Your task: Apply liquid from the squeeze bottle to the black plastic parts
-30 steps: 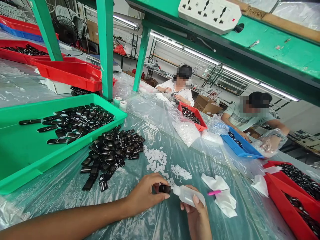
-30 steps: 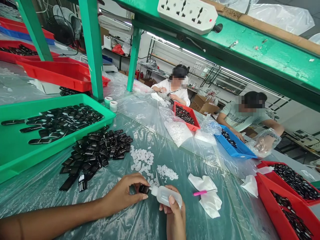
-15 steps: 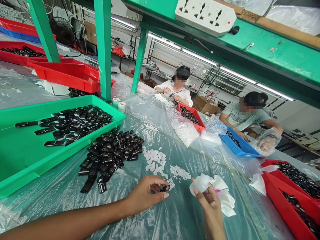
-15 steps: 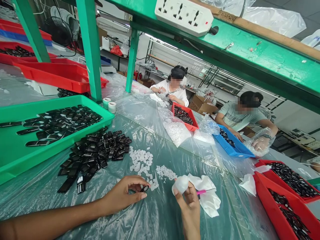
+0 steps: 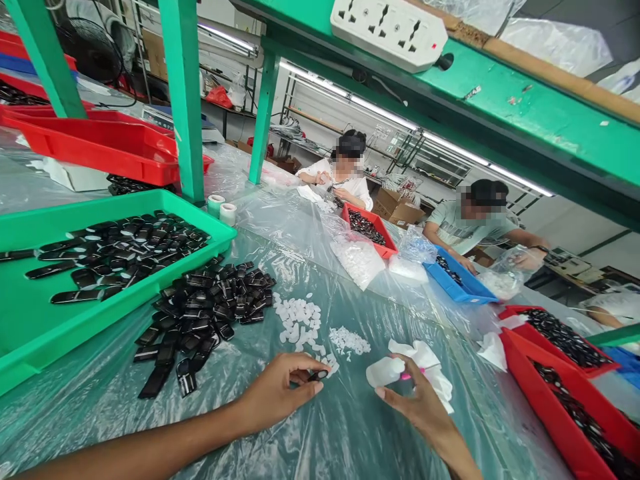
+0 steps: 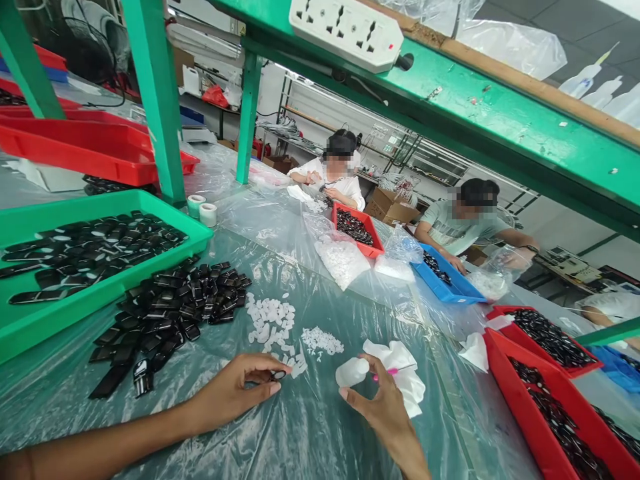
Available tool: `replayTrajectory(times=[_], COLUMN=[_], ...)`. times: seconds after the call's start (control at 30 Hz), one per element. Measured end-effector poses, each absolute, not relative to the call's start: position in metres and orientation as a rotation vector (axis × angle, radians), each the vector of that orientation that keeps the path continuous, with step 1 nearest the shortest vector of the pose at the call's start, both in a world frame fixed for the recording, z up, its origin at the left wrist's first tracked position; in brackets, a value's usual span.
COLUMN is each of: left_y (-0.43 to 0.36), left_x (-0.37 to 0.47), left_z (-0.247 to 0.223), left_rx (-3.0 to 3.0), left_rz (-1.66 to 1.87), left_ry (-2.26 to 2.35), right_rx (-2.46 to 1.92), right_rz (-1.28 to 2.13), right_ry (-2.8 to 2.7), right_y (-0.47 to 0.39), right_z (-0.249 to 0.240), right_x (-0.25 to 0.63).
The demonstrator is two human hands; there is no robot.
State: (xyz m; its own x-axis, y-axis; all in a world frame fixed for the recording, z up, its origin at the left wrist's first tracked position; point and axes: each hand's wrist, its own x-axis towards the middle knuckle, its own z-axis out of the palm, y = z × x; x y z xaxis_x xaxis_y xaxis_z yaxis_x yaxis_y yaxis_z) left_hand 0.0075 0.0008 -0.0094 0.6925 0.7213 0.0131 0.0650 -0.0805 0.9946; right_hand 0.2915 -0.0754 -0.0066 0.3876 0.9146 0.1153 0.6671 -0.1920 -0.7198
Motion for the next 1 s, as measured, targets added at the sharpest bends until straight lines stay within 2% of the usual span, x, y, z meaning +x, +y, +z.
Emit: replayTrajectory(times=[0.1, 0.27, 0.53, 0.67, 0.77, 0.87, 1.0], left_y=[0.002, 0.002, -0.002, -0.003, -0.003, -0.002, -0.003], left_x=[0.008, 0.009, 0.007, 0.007, 0.006, 0.006, 0.008], left_z=[-0.010, -0.009, -0.006, -0.004, -0.002, -0.002, -0.006], left_rx=[1.596, 1.625, 1.639, 1.625, 1.651, 1.704, 1.785], left_rz=[0.570, 0.534, 0.529, 0.531, 0.527, 0.508, 0.504], left_ry=[0.667, 0.642, 0.590, 0.530, 0.507, 0.501, 0.488], right_rx=[-1.946, -2.232, -2.305, -2.314, -1.908, -1.243, -1.037], right_rz=[0.571, 0.191, -0.006, -0.314, -0.535, -0.243, 0.193], right_ry=[-1.507, -1.575, -1.654, -1.362, -0.996, -0.940, -1.031], right_y=[-0.083, -0.085, -0.077, -0.083, -0.086, -0.089, -0.096], right_z=[0.000, -0.014, -0.018, -0.004, 0.011, 0.020, 0.012], right_x=[0.319, 0.349, 0.341, 0.332, 0.304, 0.264, 0.219])
